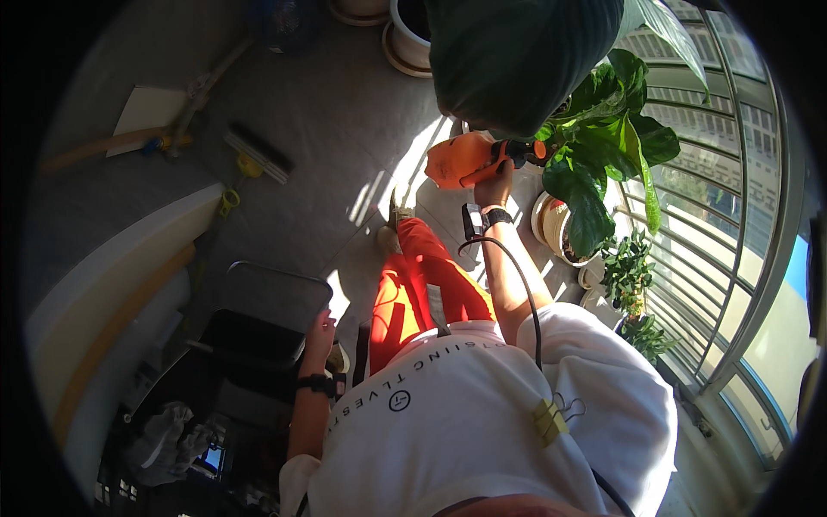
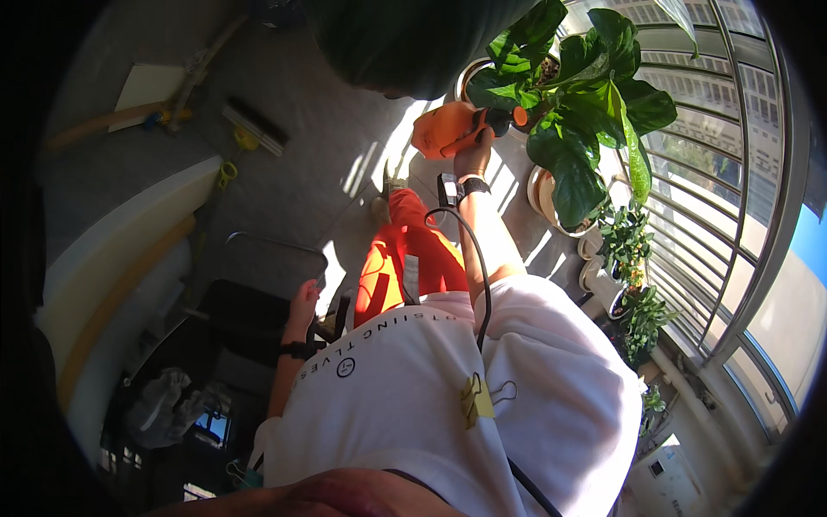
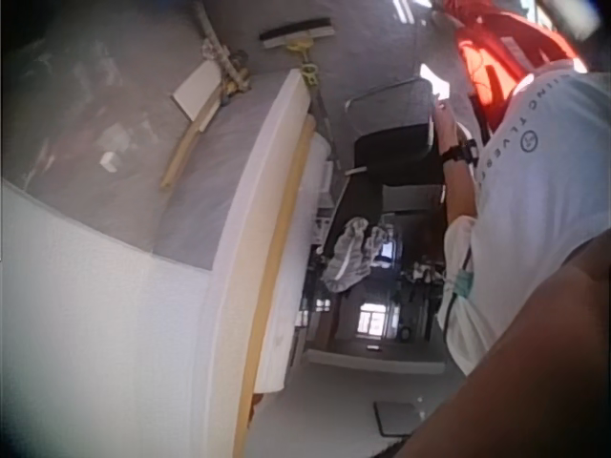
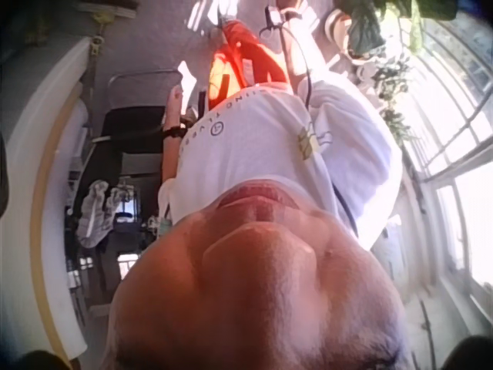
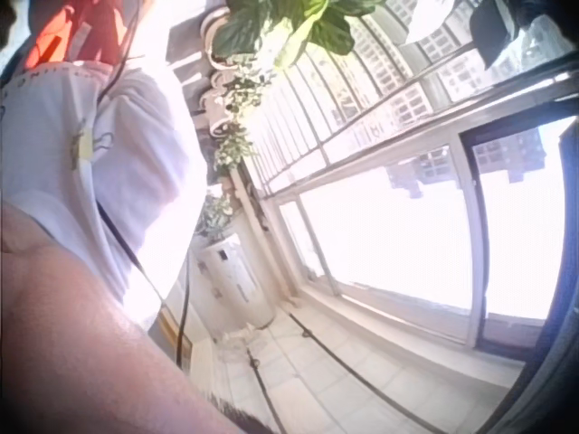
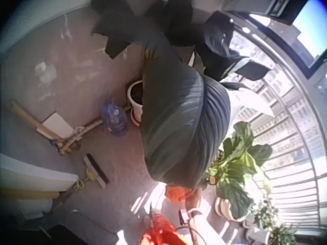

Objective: The person picks up an orange spray bottle and waters several potted plants on a balcony. They move from plant to plant, spraying water onto the leaves and soil, then return to the starting area.

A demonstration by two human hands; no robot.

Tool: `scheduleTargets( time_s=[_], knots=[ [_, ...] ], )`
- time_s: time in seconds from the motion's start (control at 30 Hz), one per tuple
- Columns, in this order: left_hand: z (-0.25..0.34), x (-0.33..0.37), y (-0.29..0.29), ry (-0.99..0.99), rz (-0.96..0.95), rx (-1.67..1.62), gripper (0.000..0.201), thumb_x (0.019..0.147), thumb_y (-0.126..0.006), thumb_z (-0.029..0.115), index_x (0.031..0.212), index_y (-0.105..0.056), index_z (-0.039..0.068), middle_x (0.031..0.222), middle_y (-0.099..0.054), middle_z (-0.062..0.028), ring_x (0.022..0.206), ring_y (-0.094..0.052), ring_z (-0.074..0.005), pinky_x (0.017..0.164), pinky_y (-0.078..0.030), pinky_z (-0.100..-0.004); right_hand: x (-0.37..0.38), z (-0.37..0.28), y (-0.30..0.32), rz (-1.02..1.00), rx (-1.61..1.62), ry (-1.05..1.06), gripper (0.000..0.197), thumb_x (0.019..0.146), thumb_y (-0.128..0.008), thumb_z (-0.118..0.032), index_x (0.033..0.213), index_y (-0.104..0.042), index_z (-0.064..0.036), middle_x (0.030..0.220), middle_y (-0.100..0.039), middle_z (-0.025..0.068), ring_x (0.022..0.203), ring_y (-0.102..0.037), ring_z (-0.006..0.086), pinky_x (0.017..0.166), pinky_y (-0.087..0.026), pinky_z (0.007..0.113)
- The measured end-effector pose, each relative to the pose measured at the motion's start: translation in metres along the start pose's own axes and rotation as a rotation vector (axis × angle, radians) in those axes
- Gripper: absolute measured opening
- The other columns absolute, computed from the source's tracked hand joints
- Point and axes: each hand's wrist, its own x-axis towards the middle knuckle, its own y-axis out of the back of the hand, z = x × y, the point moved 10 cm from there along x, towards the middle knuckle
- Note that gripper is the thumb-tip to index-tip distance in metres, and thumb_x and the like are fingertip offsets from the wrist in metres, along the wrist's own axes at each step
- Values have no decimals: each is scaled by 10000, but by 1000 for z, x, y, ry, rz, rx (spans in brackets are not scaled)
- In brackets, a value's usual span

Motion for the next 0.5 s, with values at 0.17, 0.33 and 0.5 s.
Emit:
scheduleTargets(
  time_s=[0.17,0.33,0.5],
  knots=[
    [41,12,11,-8,-36,-12,322,936,-560,155,1239,-564,45,982,-688,-104,878,-656,-213,792,-513,-324,-26,14,10,152,-16,-76,364,1009,-451,-371,1232,-544,-97,1091,-603,42,994,-558,199,937,-441,369],
    [70,34,8,-39,-107,-10,332,936,-553,160,1251,-558,55,1009,-689,-101,919,-659,-213,820,-514,-328,-74,44,9,173,-47,-175,418,970,-570,-297,1311,-516,-61,1301,-572,78,1224,-511,255,1092,-357,422],
    [68,58,7,-9,-214,32,322,926,-555,150,1233,-561,54,998,-688,-114,924,-661,-242,813,-516,-344,-101,93,3,190,-195,-278,440,931,-619,-381,1254,-538,-94,1065,-623,51,964,-575,188,919,-442,369]
  ],
)
